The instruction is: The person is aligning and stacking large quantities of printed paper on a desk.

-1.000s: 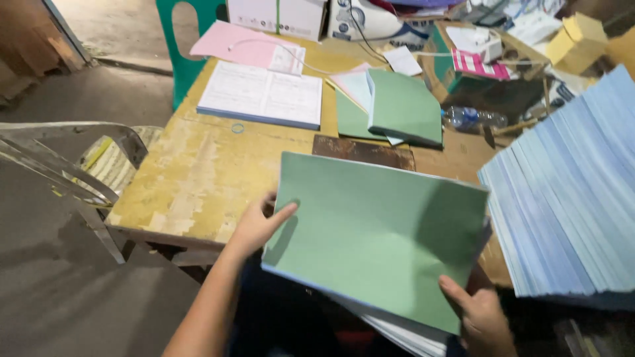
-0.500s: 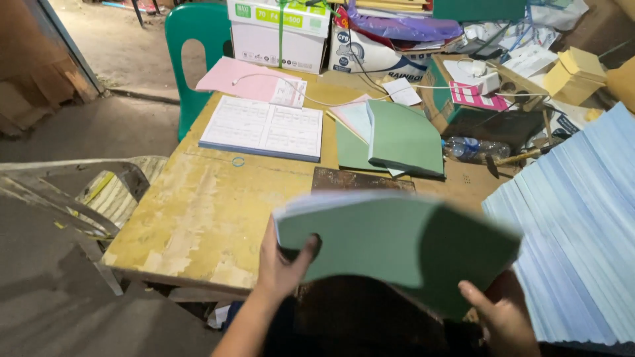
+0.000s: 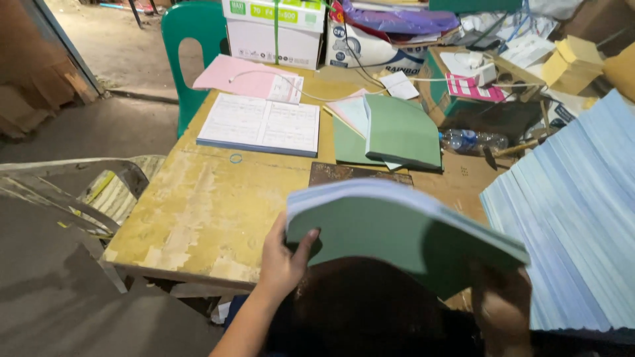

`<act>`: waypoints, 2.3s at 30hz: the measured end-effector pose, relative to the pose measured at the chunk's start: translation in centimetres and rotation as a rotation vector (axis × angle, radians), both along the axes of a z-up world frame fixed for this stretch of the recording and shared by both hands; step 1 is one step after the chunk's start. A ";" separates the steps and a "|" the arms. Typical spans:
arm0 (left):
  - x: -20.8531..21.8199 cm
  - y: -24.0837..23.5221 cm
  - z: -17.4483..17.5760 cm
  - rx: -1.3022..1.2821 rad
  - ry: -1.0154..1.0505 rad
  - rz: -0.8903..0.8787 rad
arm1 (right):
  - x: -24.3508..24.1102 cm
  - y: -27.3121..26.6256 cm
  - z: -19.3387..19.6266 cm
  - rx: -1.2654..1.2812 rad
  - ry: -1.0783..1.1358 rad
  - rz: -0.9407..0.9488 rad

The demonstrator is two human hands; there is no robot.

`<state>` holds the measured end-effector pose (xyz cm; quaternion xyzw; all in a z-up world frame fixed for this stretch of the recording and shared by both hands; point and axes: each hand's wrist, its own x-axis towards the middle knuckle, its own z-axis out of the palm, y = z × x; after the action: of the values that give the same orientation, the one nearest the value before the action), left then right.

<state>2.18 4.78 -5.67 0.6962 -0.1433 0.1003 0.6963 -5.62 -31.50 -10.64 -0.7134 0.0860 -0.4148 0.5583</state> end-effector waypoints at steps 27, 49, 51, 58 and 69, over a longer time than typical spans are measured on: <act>-3.3 0.9 2.6 0.150 -0.065 0.028 | -3.9 4.4 3.4 0.010 0.351 0.017; -3.5 1.4 3.0 -0.028 0.139 -0.098 | -3.4 4.4 2.3 -0.023 0.365 -0.020; -3.6 2.0 4.1 0.014 0.167 -0.132 | -3.7 3.9 2.7 -0.019 0.310 0.023; -0.7 1.9 1.1 0.121 0.224 -0.047 | 0.4 -0.8 -2.5 0.009 0.531 0.011; -0.4 -2.4 -2.2 0.230 -0.341 0.069 | 1.2 7.1 2.7 -0.291 0.378 -0.117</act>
<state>1.80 2.38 -7.92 0.7484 -0.2455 0.2233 0.5742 -4.45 -24.35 -7.98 -0.8451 0.1692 -0.3136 0.3985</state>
